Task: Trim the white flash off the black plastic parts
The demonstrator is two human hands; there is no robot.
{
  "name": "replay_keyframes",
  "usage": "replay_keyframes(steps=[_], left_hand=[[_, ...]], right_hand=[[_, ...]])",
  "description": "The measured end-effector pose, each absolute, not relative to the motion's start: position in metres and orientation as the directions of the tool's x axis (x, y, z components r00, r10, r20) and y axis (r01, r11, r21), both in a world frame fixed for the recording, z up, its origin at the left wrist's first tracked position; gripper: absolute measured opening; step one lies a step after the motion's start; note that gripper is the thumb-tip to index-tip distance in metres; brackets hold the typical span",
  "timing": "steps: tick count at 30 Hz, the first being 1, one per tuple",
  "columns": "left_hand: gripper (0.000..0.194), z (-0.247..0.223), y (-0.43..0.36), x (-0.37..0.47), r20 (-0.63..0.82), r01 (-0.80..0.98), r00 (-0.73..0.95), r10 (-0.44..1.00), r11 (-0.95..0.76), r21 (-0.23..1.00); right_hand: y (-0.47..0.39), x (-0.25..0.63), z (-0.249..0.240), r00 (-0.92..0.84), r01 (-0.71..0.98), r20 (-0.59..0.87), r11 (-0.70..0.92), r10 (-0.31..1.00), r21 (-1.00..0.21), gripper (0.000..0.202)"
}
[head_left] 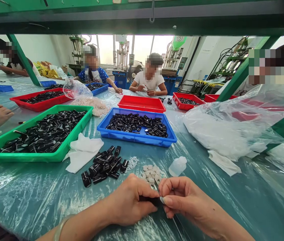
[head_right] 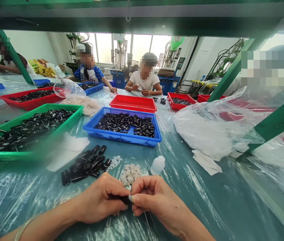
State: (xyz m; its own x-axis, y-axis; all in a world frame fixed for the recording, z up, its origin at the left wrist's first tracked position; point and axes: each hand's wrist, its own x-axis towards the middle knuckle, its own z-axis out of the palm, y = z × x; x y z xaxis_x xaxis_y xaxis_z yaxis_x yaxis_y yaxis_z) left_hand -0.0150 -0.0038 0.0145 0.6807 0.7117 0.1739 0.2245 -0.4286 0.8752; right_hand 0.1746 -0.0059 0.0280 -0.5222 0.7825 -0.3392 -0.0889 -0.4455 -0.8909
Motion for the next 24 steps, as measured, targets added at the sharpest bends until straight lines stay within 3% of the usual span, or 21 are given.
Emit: replay_keyframes(steps=[15,17,20,24], left_hand=[[0.017,0.0149,-0.0030,-0.0170,0.213,0.180,0.709,0.672,-0.465,0.867],[0.017,0.0156,-0.0032,-0.0170,0.167,0.165,0.707,0.687,-0.390,0.906],[0.015,0.0176,-0.0038,-0.0165,-0.007,0.149,0.709,0.706,-0.141,0.979],[0.016,0.0180,-0.0044,-0.0155,-0.163,0.145,0.696,0.700,0.085,0.986]], right_hand=[[-0.0083,0.1683,0.0182,-0.516,-0.162,-0.389,-0.532,0.763,-0.831,0.033],[-0.0086,0.1690,0.0190,-0.515,-0.176,-0.375,-0.523,0.771,-0.834,0.033],[-0.0084,0.1711,0.0202,-0.528,-0.188,-0.359,-0.518,0.770,-0.835,0.034],[-0.0086,0.1720,0.0207,-0.542,-0.176,-0.362,-0.523,0.759,-0.834,0.035]])
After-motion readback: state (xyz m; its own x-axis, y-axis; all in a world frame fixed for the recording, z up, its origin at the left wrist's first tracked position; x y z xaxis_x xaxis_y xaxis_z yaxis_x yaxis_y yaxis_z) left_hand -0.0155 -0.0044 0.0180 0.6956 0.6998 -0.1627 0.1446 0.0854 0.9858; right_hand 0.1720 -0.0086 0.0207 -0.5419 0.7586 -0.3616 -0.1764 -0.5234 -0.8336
